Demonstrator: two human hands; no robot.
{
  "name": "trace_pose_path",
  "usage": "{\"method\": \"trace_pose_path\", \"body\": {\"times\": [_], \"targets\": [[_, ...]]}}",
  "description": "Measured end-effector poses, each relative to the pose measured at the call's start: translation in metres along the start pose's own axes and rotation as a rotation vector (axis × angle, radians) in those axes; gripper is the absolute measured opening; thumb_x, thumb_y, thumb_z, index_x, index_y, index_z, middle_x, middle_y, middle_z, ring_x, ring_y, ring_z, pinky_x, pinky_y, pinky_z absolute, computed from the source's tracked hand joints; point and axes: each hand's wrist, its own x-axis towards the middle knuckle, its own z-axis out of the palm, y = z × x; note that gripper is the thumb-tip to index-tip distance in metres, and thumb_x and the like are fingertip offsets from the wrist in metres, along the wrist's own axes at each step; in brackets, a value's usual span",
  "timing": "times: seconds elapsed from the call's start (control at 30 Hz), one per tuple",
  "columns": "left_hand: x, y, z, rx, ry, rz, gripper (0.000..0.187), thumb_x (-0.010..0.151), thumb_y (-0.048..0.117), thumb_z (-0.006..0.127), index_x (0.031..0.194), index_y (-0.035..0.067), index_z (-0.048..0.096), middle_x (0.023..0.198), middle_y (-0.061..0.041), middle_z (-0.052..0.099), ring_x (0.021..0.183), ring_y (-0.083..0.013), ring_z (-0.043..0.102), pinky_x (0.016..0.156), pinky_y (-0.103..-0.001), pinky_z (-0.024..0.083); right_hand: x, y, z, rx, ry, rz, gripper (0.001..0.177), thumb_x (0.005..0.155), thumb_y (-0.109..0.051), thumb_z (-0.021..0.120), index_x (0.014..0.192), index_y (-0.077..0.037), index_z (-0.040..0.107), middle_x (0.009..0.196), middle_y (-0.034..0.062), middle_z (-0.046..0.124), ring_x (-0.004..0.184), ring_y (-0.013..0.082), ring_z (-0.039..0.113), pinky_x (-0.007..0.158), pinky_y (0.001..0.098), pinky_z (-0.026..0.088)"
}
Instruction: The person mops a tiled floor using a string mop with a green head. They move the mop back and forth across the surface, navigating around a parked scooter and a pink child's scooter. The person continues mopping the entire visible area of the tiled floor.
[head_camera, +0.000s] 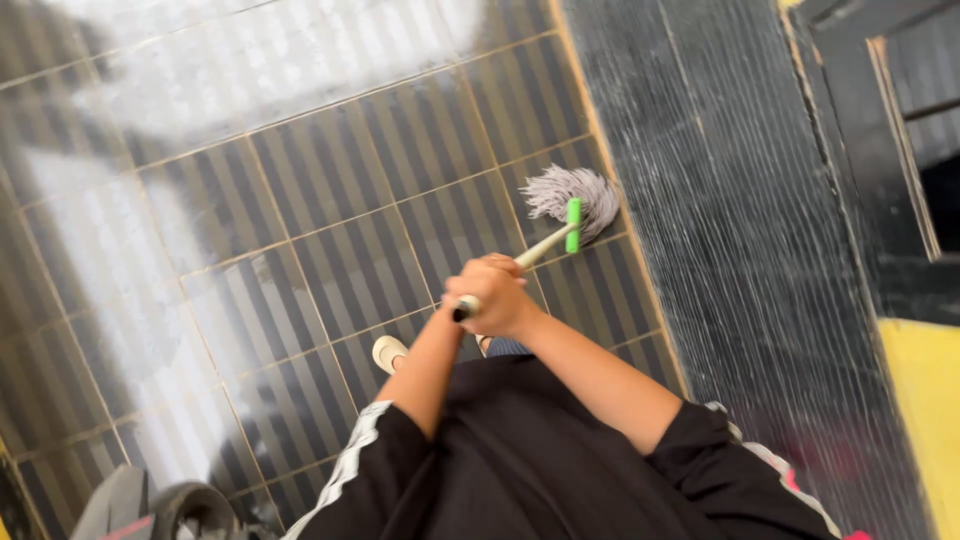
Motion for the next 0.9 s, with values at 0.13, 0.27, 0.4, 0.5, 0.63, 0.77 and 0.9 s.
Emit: {"method": "trace_pose_path", "body": {"times": [0.13,0.27,0.4,0.5,0.63,0.77,0.9], "targets": [[0.114,-0.046,-0.089,-0.752,0.158,-0.151,0.020,0.089,0.008,0.037,0.071,-0.002,0.039,0.054,-0.010,0.030,0.055,-0.0231,0.032,0.064,-0.039,0.037,0.051,-0.019,0.048,0.077,-0.078,-0.076,0.020,0.077,-0.041,0.073,0.080,-0.029,0.057,0.070,-0.0038,0.060,0.074,0.0245,0.064,0.073,0.0417,0.048],[0.163,-0.109,-0.120,-1.497,0.396,-0.262,0.030,0.090,0.020,0.034,0.067,0.000,0.029,0.043,-0.006,0.026,0.050,-0.0205,0.032,0.065,-0.034,0.037,0.079,-0.054,0.101,0.146,-0.165,-0.157,0.020,0.078,-0.040,0.073,0.079,-0.029,0.056,0.070,-0.0034,0.060,0.074,0.0248,0.064,0.073,0.0415,0.048],[0.095,-0.220,-0.009,-1.945,0.575,-0.368,0.047,0.093,0.040,0.032,0.063,0.005,0.032,0.041,-0.012,0.033,0.040,-0.0321,0.040,0.056,-0.042,0.042,0.092,-0.083,0.135,0.205,-0.242,-0.240,0.020,0.078,-0.039,0.072,0.079,-0.028,0.056,0.069,-0.0032,0.059,0.074,0.0250,0.063,0.073,0.0414,0.048],[0.100,-0.284,-0.006,-1.791,0.147,-0.030,0.056,0.094,0.052,0.041,0.066,0.005,0.056,0.059,-0.014,0.055,0.049,-0.0376,0.058,0.056,-0.042,0.051,0.094,-0.088,0.142,0.236,-0.287,-0.273,0.020,0.079,-0.039,0.072,0.078,-0.028,0.055,0.069,-0.0030,0.059,0.073,0.0251,0.063,0.072,0.0413,0.048],[0.101,-0.290,-0.015,-1.244,-0.596,0.082,0.018,0.098,0.022,0.067,0.101,0.005,0.068,0.097,-0.006,0.066,0.104,-0.0237,0.063,0.102,-0.040,0.049,0.092,-0.082,0.139,0.242,-0.300,-0.280,0.020,0.080,-0.038,0.072,0.077,-0.027,0.055,0.069,-0.0027,0.058,0.073,0.0254,0.062,0.072,0.0411,0.048],[0.081,-0.256,0.016,-1.302,-0.667,0.098,0.026,0.103,0.026,0.054,0.091,0.003,0.055,0.082,-0.001,0.045,0.083,-0.0138,0.052,0.103,-0.043,0.054,0.078,-0.062,0.119,0.240,-0.279,-0.250,0.020,0.081,-0.037,0.071,0.077,-0.027,0.055,0.068,-0.0025,0.058,0.073,0.0256,0.062,0.072,0.0410,0.048],[0.090,-0.166,-0.031,-1.768,-0.548,-0.659,0.018,0.094,0.013,0.042,0.078,0.006,0.044,0.070,-0.010,0.045,0.079,-0.0237,0.053,0.104,-0.055,0.052,0.057,-0.038,0.096,0.234,-0.235,-0.182,0.021,0.082,-0.037,0.071,0.076,-0.026,0.054,0.068,-0.0021,0.057,0.073,0.0258,0.061,0.072,0.0408,0.048]]}}
